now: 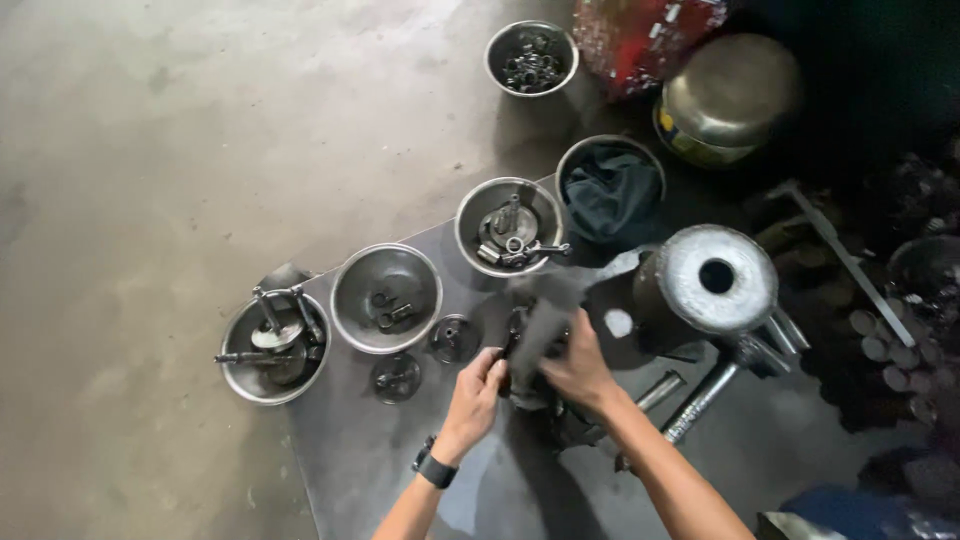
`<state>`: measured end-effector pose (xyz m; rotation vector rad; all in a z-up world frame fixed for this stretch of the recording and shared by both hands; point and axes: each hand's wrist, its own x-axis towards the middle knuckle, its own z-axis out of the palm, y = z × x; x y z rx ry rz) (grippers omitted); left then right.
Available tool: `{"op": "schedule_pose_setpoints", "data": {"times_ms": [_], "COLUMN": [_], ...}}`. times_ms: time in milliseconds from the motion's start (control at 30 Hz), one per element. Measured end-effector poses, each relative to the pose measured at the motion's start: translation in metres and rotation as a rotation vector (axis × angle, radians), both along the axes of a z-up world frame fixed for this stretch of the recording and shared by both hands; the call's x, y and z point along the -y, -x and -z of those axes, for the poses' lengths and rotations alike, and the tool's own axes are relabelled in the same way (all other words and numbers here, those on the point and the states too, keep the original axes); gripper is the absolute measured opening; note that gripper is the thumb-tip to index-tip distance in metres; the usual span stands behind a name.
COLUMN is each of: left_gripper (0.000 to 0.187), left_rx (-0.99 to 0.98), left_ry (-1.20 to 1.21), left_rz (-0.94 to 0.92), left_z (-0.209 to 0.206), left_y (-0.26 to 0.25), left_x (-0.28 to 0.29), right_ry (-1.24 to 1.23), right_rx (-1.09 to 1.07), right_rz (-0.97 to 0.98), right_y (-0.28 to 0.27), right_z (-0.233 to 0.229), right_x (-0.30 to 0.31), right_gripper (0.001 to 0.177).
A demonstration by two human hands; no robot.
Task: The person operates a metal lathe, using a file to smooth a rotating cylindrical metal part. They then wipe the part with a cloth and use a caliper to measure its diameter. Finally, they move to a table to wipe and organize various metal components in bowls.
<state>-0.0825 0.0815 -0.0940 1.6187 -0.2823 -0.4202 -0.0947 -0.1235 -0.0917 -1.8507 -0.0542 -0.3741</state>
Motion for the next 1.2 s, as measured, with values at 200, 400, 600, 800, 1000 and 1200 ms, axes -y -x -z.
{"op": "schedule_pose_setpoints", "data": {"times_ms": [200,400,600,800,1000,1200], "left_gripper": [0.015,0.019,0.029,0.032,0.02,0.024], "left_rx": [0.281,0.195,0.064,-0.445,-0.518,-0.22], "left_ry": [-0.189,-0.225,0.099,0.565,0.696,0.092], "left_rz": [-0.039,-0.026,-0.229,-0.184,-0.015,-0.084], "left_z": [0.004,-0.024,-0.031,-0.028,-0.002,-0.034], "left_y": [0.036,0.046,0.049,0.019,0.024,0.026], "left_x": [0.024,0.025,0.008,0.006,0.003,0.016], "right_ry": [0.274,0.067,-1.106,-1.062,-0.947,-0.344], "right_rx": [-0.274,-0.532,-0.134,-0.112,-0.139,-0.041], "right_rz": [0.28,0.334,0.105,-0.115,-0.079,0.02], "right_y": [-0.014,-0.033,0.009,0.015,0.02,0.018], "right_z": [-0.03,0.055,0.107,0.034,0.083,0.015], "right_x": [-0.016,0.026,0.084,0.058,0.053,0.027], "right_gripper": [0.031,0.038,0.023,0.045,0.064,0.084]}}
